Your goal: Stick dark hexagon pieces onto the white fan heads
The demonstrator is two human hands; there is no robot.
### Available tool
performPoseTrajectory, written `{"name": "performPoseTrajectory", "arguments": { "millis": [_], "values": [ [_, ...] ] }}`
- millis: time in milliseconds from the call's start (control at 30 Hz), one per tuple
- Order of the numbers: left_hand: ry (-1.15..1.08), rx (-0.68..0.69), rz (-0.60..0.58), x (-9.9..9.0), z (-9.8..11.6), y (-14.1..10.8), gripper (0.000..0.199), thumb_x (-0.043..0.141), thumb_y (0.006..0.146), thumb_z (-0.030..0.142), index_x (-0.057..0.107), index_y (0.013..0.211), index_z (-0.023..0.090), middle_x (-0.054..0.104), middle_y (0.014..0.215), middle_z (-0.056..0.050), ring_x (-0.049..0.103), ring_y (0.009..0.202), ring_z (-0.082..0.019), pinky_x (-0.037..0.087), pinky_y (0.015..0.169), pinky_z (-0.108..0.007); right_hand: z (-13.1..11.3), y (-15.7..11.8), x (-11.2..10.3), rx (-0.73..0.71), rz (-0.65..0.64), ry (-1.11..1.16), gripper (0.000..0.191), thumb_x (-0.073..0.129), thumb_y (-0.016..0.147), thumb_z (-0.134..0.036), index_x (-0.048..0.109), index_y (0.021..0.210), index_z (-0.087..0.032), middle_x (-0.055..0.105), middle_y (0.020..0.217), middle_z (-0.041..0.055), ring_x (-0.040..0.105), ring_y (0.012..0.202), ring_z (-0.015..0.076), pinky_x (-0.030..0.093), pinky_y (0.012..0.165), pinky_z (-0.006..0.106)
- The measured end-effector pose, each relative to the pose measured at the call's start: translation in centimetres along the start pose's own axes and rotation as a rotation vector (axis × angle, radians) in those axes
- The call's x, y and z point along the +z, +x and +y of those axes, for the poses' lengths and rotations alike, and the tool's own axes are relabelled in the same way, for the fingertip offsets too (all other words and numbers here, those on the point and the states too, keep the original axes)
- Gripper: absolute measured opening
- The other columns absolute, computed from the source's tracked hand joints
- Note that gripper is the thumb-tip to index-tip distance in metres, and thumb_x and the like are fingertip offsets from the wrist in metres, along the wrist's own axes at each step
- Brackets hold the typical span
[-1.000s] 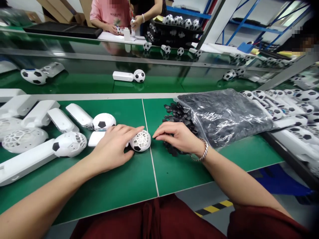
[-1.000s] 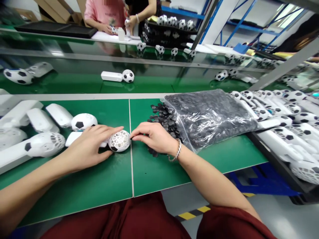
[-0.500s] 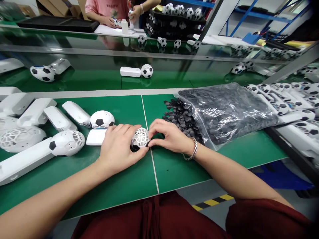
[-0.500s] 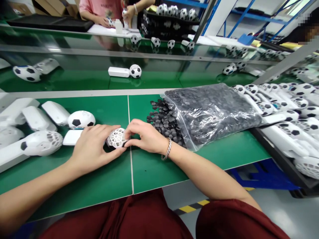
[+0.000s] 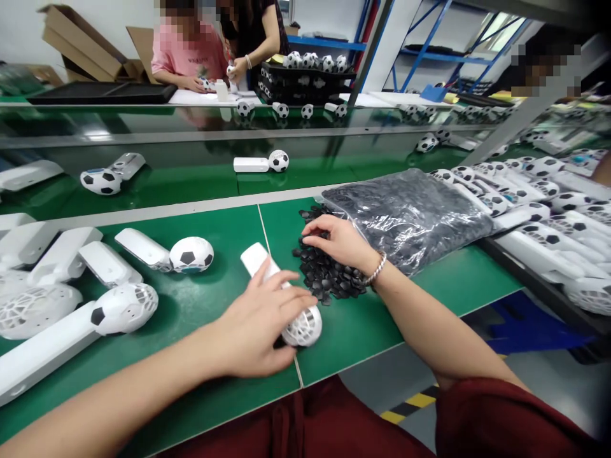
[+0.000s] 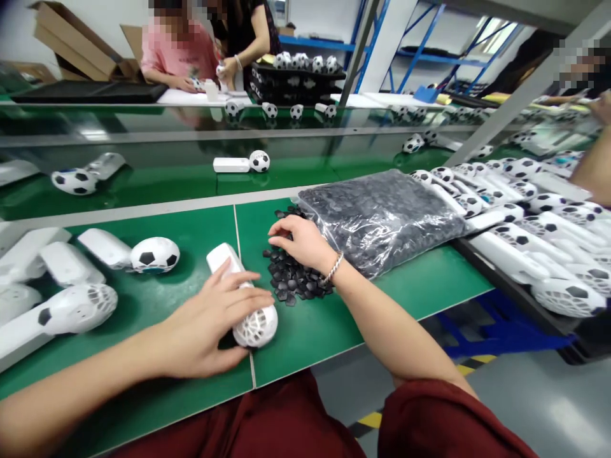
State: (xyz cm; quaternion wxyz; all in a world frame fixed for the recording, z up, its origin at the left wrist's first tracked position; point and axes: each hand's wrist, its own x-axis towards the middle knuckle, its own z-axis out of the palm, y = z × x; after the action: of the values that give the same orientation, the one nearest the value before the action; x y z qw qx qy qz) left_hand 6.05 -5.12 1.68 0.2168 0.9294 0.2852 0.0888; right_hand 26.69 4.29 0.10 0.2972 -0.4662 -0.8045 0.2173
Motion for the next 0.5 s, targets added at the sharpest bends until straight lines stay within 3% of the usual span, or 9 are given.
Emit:
{"name": "performPoseTrajectory", "arguments": {
  "millis": [67, 133, 267, 400, 500],
  "values": [
    [0.046, -0.091, 0.011, -0.9, -1.5, 0.0, 0.06, 0.054, 0.067, 0.016, 0.042, 0.125, 0.028, 0.05, 0.128, -0.002, 0.022, 0.13, -0.031, -0.001, 0.104, -0.063, 0.2, 0.1, 0.5, -0.037, -0.086, -0.132, 0.011, 0.061, 0.078, -0.019, 0.066, 0.086, -0.014, 0.064, 0.085, 0.0046, 0.058, 0.078, 0.013, 0.044, 0.077, 0.027],
    [0.044, -0.183, 0.039, -1.4, -3.1, -0.2, 0.058, 0.057, 0.069, 0.019, 0.042, 0.124, 0.028, 0.043, 0.134, -0.002, 0.015, 0.133, -0.032, 0.009, 0.103, -0.064, 0.0, 0.1, 1.1, -0.065, -0.192, -0.239, 0.014, 0.061, 0.079, -0.022, 0.068, 0.089, -0.015, 0.064, 0.088, 0.0053, 0.058, 0.082, 0.0145, 0.044, 0.078, 0.026],
    [-0.048, -0.247, 0.139, -1.1, -5.2, -0.7, 0.046, 0.063, 0.07, 0.033, 0.05, 0.112, 0.021, 0.048, 0.128, -0.009, 0.01, 0.134, -0.033, 0.025, 0.104, -0.055, -0.6, 0.3, 2.0, -0.121, -0.312, -0.465, 0.014, 0.06, 0.08, -0.023, 0.068, 0.089, -0.016, 0.064, 0.088, 0.0074, 0.057, 0.084, 0.0176, 0.043, 0.074, 0.027],
    [-0.114, -0.215, 0.209, -0.6, -5.8, -1.3, 0.043, 0.063, 0.072, 0.027, 0.048, 0.111, 0.019, 0.052, 0.121, -0.008, 0.011, 0.135, -0.029, 0.024, 0.107, -0.05, -0.8, 0.4, 2.6, -0.239, -0.317, -0.59, 0.018, 0.048, 0.086, -0.016, 0.066, 0.084, -0.012, 0.063, 0.082, 0.0108, 0.057, 0.082, 0.0202, 0.042, 0.074, 0.031],
    [-0.159, -0.177, 0.262, -0.3, -6.2, -1.6, 0.043, 0.062, 0.072, 0.022, 0.047, 0.111, 0.019, 0.052, 0.121, -0.009, 0.016, 0.134, -0.028, 0.024, 0.107, -0.049, -1.1, 0.0, 2.5, -0.199, -0.207, -0.36, 0.018, 0.05, 0.085, -0.015, 0.062, 0.098, -0.013, 0.065, 0.085, 0.0081, 0.058, 0.081, 0.0171, 0.044, 0.075, 0.03]
  ]
}}
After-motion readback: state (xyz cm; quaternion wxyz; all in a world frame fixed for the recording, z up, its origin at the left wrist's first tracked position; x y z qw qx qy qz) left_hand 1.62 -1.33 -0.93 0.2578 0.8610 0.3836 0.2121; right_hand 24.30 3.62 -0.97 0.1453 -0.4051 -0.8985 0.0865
